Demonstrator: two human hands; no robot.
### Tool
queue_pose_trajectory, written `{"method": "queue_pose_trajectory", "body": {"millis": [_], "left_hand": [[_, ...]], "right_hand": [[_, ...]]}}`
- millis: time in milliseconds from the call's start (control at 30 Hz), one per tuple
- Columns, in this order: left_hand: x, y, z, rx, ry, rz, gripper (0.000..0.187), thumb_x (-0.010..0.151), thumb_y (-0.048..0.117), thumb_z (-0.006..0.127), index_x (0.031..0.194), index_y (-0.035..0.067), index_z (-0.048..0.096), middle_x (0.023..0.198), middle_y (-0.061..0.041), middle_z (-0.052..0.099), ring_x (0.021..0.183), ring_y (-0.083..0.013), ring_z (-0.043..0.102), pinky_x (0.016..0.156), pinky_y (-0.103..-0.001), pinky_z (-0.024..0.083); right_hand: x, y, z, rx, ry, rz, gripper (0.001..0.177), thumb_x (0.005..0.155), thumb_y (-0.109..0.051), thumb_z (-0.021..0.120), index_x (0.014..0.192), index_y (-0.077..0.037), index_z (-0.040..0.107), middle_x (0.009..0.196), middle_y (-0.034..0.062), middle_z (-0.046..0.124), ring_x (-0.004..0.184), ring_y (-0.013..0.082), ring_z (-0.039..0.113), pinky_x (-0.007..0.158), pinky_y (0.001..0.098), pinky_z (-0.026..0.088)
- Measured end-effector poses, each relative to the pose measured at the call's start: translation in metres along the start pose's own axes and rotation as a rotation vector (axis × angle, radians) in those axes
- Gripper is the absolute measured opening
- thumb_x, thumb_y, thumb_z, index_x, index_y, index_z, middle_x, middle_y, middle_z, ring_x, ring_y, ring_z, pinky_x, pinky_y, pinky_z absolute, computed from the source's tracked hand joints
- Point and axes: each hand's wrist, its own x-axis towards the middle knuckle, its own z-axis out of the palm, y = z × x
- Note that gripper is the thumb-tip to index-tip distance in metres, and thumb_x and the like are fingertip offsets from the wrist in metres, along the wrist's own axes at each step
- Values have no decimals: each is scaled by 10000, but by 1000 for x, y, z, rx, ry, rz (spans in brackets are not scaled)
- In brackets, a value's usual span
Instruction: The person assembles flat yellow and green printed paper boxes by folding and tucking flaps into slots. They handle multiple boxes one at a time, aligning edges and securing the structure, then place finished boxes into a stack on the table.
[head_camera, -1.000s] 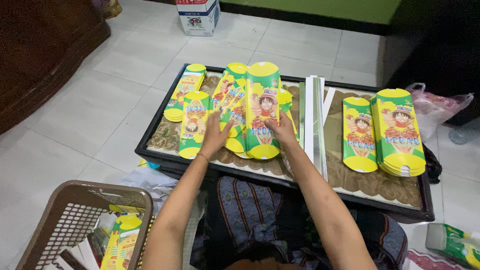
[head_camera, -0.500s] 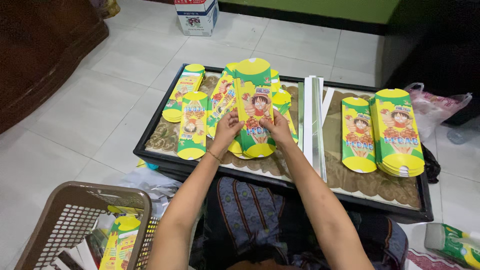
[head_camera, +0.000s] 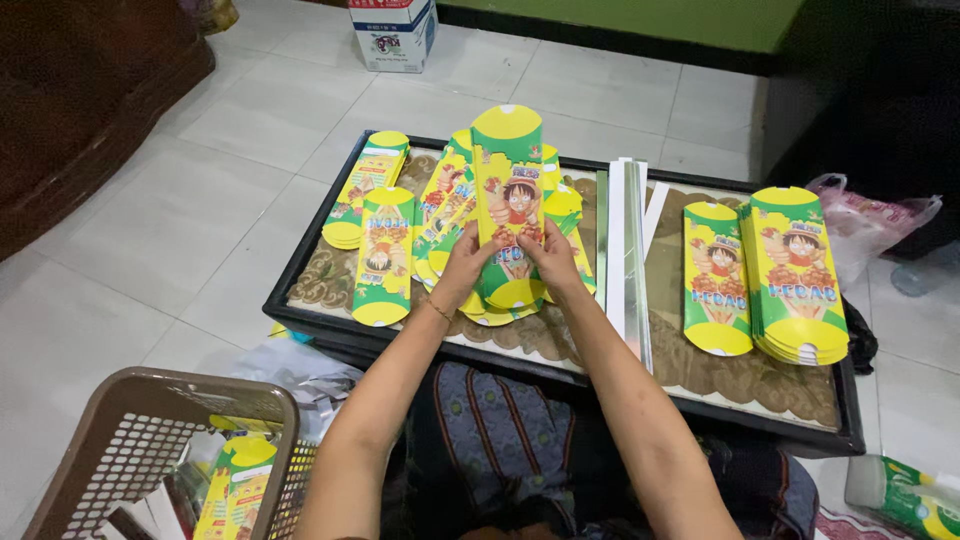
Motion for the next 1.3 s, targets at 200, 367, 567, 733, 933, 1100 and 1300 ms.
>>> {"method": "queue_pose_trajectory", "body": {"millis": [200,367,567,733,933,1100,1300], "left_hand": [[10,-5,3,-251,82,-181,343,1027,171,662,1323,4,614,1219,-58,690,1080,-145,666,926,-326,559],[16,19,-9,-320,101,-219,338,992,168,680,1280,8,606,1151,-80,711,1004,-193,713,876,-362,602],[19,44,-48,-214,173,-182,319,974,152,690,1251,5,628,1122,-78,719,975,-191,712,852,-355,599],[15,46,-81,-138,275,-207,282,957,136,666,1203,-3,666,1102,-71,732,959,-176,717,831,-331,595],[14,36,-103,35,301,-252,289,956,160,665,1187,-13,671,1081,-60,728,934,-159,708,811,-322,590],[12,19,-106,58,295,-272,309,943,177,666,1188,-10,669,1062,-65,727,900,-163,706,782,-332,584],[15,-3,-111,99,283,-301,321,963,207,656,1190,-18,675,1068,-60,737,915,-153,701,795,-316,567]], "right_hand": [[9,4,-3,-92,-10,6,466,978,-71,657,1417,-5,516,1272,49,675,1132,112,634,976,278,524],[27,19,-22,-254,90,24,438,1031,-154,634,1451,-50,561,1137,29,670,991,100,609,873,267,527],[29,23,-36,-766,81,-132,432,960,-177,715,1360,-51,613,1201,100,622,1005,187,654,841,317,583],[22,22,-27,-1167,-12,-344,459,852,-95,763,1291,-49,639,1238,161,608,1136,355,623,960,438,534],[26,40,-16,-1296,-35,-379,447,822,5,714,1259,-83,674,1322,177,585,1133,394,587,931,461,515],[39,63,-23,-1080,69,-242,609,733,40,743,1313,-38,573,1180,164,560,1015,302,617,879,388,552],[54,83,-39,-823,151,-22,786,763,-4,777,1443,30,385,973,84,550,829,165,560,766,300,536]]}}
